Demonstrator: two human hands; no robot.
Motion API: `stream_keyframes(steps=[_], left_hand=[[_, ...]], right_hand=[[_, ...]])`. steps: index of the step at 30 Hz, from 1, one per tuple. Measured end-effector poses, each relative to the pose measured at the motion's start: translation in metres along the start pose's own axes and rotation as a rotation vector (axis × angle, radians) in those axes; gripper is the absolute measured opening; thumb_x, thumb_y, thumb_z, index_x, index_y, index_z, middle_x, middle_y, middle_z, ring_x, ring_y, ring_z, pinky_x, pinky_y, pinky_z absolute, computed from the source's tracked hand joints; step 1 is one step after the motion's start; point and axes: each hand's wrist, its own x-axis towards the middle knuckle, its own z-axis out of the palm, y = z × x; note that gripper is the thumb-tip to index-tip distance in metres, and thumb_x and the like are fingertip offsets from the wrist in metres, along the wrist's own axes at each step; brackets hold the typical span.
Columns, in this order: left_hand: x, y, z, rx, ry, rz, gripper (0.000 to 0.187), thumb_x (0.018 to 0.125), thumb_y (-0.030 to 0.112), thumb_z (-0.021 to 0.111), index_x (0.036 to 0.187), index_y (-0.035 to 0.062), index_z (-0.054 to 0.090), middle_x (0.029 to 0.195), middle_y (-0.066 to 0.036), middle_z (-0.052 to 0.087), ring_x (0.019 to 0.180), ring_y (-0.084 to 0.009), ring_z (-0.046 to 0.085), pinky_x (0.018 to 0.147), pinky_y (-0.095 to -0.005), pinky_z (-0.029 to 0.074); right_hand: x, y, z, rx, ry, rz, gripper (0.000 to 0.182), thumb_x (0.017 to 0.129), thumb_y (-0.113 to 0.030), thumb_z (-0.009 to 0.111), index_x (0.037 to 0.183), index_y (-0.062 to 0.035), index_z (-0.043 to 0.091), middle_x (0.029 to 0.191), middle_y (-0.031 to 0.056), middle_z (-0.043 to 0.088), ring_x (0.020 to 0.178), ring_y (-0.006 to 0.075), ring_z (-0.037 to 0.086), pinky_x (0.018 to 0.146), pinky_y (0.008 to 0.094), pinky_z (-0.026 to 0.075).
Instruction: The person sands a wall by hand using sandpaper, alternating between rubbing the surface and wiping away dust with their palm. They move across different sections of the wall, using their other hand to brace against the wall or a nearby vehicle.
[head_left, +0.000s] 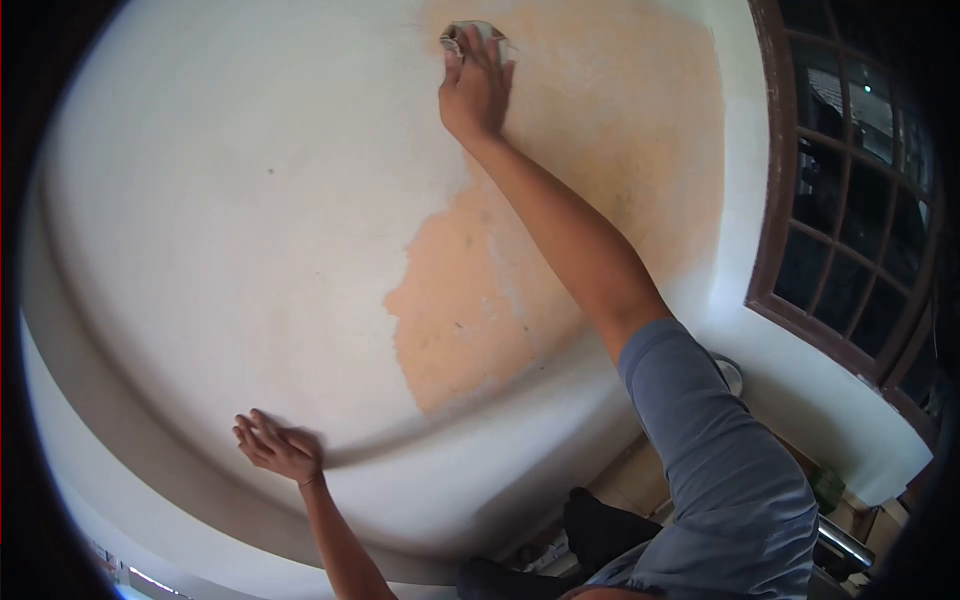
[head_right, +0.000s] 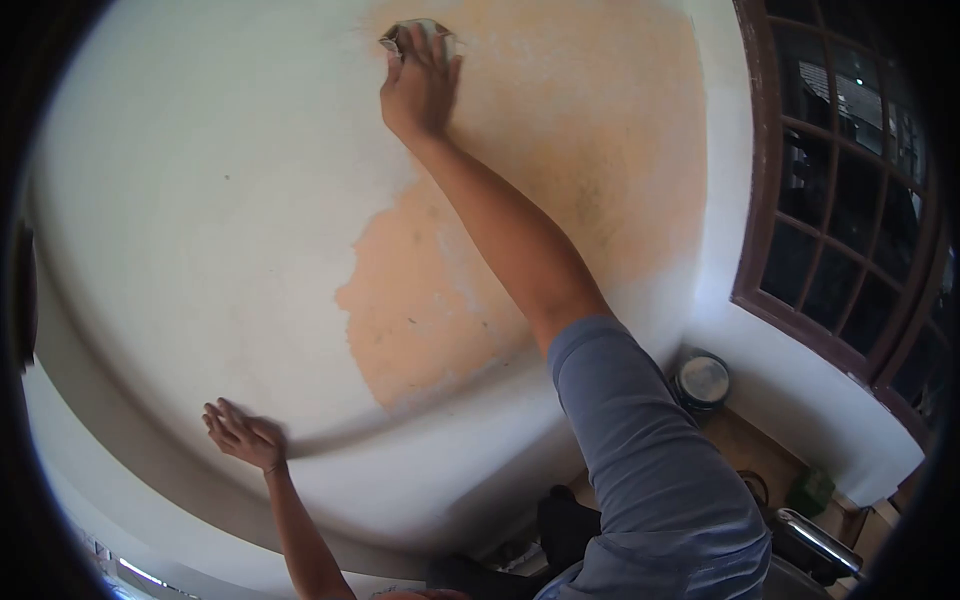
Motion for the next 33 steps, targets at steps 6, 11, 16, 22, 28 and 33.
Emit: stream_keyframes(steps=[6,11,16,22,28,33], left_hand=[[-0.002,-0.005,0.006,-0.028,0.011,0.005,0.049,0.097,0.024,0.034,0.14,0.0035,0.046,0.147,-0.02,0.04,0.136,-0.038,0.036,0.11,-0.0512,0.026],[-0.009,-0.007,0.005,-0.066,-0.007,-0.023,0.048,0.088,0.009,0.04,0.134,0.0011,0.052,0.143,-0.022,0.044,0.135,-0.0398,0.037,0.111,-0.0529,0.024],[-0.005,0.001,0.0,-0.067,-0.014,-0.057,0.048,0.087,0.008,0.042,0.133,0.0011,0.053,0.142,-0.022,0.044,0.136,-0.0387,0.035,0.113,-0.052,0.022],[-0.008,-0.005,0.001,-0.051,-0.03,-0.044,0.048,0.088,0.009,0.041,0.134,0.0013,0.051,0.144,-0.022,0.042,0.138,-0.0381,0.033,0.113,-0.0524,0.021],[-0.011,-0.006,0.002,-0.081,-0.034,-0.053,0.048,0.086,0.007,0.041,0.132,0.0011,0.053,0.143,-0.022,0.044,0.137,-0.0389,0.034,0.113,-0.0522,0.021],[-0.006,0.005,0.0,-0.051,-0.057,-0.097,0.05,0.086,0.007,0.04,0.134,0.001,0.051,0.143,-0.024,0.042,0.137,-0.039,0.034,0.113,-0.0528,0.02]], right_hand=[[-0.135,-0.167,0.007,0.45,-0.354,-0.51,0.043,0.082,-0.009,0.055,0.125,-0.0104,0.058,0.138,0.0107,0.05,0.133,0.0312,0.04,0.113,0.0562,0.023],[-0.113,-0.143,0.016,0.378,-0.425,-0.739,0.037,0.088,-0.014,0.052,0.123,-0.0131,0.062,0.136,0.0052,0.055,0.131,0.0269,0.044,0.111,0.0538,0.027],[0.029,-0.019,0.022,-0.075,-0.006,0.02,0.037,0.101,-0.026,0.04,0.13,-0.0092,0.056,0.141,0.0104,0.05,0.132,0.0333,0.041,0.108,0.0562,0.028],[-0.062,-0.159,0.036,0.082,-0.238,-0.329,0.045,0.095,-0.021,0.048,0.138,-0.0074,0.049,0.148,0.0086,0.043,0.137,0.0358,0.035,0.112,0.0587,0.022],[-0.086,-0.176,0.029,0.489,-0.57,-0.739,0.045,0.088,-0.01,0.051,0.132,-0.013,0.054,0.14,0.0058,0.05,0.133,0.0222,0.042,0.113,0.0476,0.027],[0.061,0.038,0.008,0.105,-0.13,0.014,0.036,0.1,-0.022,0.042,0.13,-0.0091,0.056,0.133,0.0125,0.056,0.124,0.0317,0.051,0.105,0.0452,0.039]])
